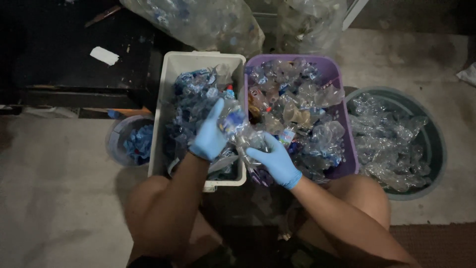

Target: The person sits on the floor and uses scissors to cut plastic bottles and containers. They pick up items from a purple basket, cut them into smaller pieces, and place the cut pieces into a white container.

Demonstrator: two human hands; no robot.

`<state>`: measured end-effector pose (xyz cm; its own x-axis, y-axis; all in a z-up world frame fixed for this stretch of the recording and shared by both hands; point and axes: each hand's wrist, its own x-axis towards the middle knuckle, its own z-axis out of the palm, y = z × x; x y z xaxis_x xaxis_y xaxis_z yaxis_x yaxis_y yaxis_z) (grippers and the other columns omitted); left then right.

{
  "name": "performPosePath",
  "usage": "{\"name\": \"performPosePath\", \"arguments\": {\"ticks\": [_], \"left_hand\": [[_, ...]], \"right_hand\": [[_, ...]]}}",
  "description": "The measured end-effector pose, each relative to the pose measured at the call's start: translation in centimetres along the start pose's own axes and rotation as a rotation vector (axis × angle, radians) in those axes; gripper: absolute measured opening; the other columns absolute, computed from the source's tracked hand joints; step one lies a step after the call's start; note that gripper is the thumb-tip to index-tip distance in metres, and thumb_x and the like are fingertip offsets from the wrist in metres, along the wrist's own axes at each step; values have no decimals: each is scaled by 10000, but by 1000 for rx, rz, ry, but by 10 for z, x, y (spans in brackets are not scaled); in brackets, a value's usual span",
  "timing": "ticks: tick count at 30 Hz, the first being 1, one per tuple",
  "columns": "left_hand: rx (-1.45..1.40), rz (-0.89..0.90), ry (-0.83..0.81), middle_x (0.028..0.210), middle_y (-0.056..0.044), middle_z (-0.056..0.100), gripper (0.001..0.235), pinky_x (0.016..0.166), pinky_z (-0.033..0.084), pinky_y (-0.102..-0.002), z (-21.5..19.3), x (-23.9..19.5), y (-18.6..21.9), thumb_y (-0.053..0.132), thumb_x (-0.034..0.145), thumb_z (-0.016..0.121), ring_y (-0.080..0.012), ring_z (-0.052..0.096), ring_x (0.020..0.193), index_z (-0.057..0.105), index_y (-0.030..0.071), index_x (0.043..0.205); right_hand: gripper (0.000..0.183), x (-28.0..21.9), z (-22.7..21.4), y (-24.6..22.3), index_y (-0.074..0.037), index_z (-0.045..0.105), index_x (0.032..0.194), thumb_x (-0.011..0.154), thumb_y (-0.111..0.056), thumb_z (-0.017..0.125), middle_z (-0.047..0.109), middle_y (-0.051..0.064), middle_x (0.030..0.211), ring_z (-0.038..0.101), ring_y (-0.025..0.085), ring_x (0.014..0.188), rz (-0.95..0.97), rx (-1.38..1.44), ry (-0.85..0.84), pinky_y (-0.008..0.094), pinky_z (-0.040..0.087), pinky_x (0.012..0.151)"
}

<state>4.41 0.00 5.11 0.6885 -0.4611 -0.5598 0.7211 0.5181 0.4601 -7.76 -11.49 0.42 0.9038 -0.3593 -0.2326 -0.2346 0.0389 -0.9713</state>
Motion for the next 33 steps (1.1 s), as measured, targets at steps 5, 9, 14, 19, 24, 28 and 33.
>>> {"name": "performPosePath", "arguments": {"ticks": [5, 9, 14, 19, 24, 28, 33], "left_hand": [[-30, -170, -383, 1407, -193, 614, 589, 1101, 492, -498, -31, 34, -32, 460, 961, 642, -305, 622, 1261, 621, 76, 1407], [-101, -140, -347, 1338, -195, 660, 406, 1062, 526, -501, -45, 47, -52, 290, 998, 633, -337, 669, 1193, 679, 36, 1312], [-126, 62, -299, 1215, -287, 695, 200, 1012, 549, -544, -40, 36, -28, 98, 1008, 606, -415, 693, 1130, 735, 56, 1155], [-116, 66, -149, 1080, -149, 730, 150, 920, 591, -429, -9, 1, 0, 98, 946, 692, -284, 737, 969, 744, 57, 1079], [-84, 240, -8, 862, -86, 720, 122, 759, 612, -364, 21, -28, -2, -36, 858, 756, -225, 726, 781, 694, 70, 864], [-86, 271, 42, 853, -43, 705, 162, 739, 606, -322, 21, -24, -7, -34, 833, 779, -193, 720, 786, 693, 97, 875], [-72, 291, 73, 889, -102, 727, 150, 757, 612, -365, 16, -17, 1, -13, 828, 794, -243, 728, 813, 715, 70, 925]], "right_hand": [[365, 13, -12, 17, -37, 664, 1097, 819, -160, 865, 723, 63, 1046, 620, 138, 995, -64, 43, 1, 368, 551, 928], [434, 13, -19, 22, -9, 643, 1149, 819, -178, 868, 696, 126, 1113, 606, 187, 1070, -120, 39, 10, 416, 491, 1014], [432, 8, -41, 25, 54, 534, 1381, 1121, -235, 345, 613, 256, 1315, 536, 309, 1285, -427, -60, 61, 493, 350, 1157], [234, 6, -55, 75, -60, 660, 1000, 852, -231, 716, 715, 205, 909, 703, 397, 922, -222, -909, -97, 496, 557, 859], [264, 28, -48, 212, -96, 713, 1030, 880, -293, 623, 774, 87, 929, 754, 334, 960, 49, -1374, -394, 458, 613, 842], [145, 43, -50, 237, -165, 697, 989, 876, -218, 624, 756, 51, 845, 759, 305, 845, -223, -1447, -332, 426, 607, 747], [198, 39, -71, 140, -137, 697, 990, 795, -171, 682, 760, 80, 868, 746, 315, 860, -220, -1137, -375, 420, 575, 792]]}}
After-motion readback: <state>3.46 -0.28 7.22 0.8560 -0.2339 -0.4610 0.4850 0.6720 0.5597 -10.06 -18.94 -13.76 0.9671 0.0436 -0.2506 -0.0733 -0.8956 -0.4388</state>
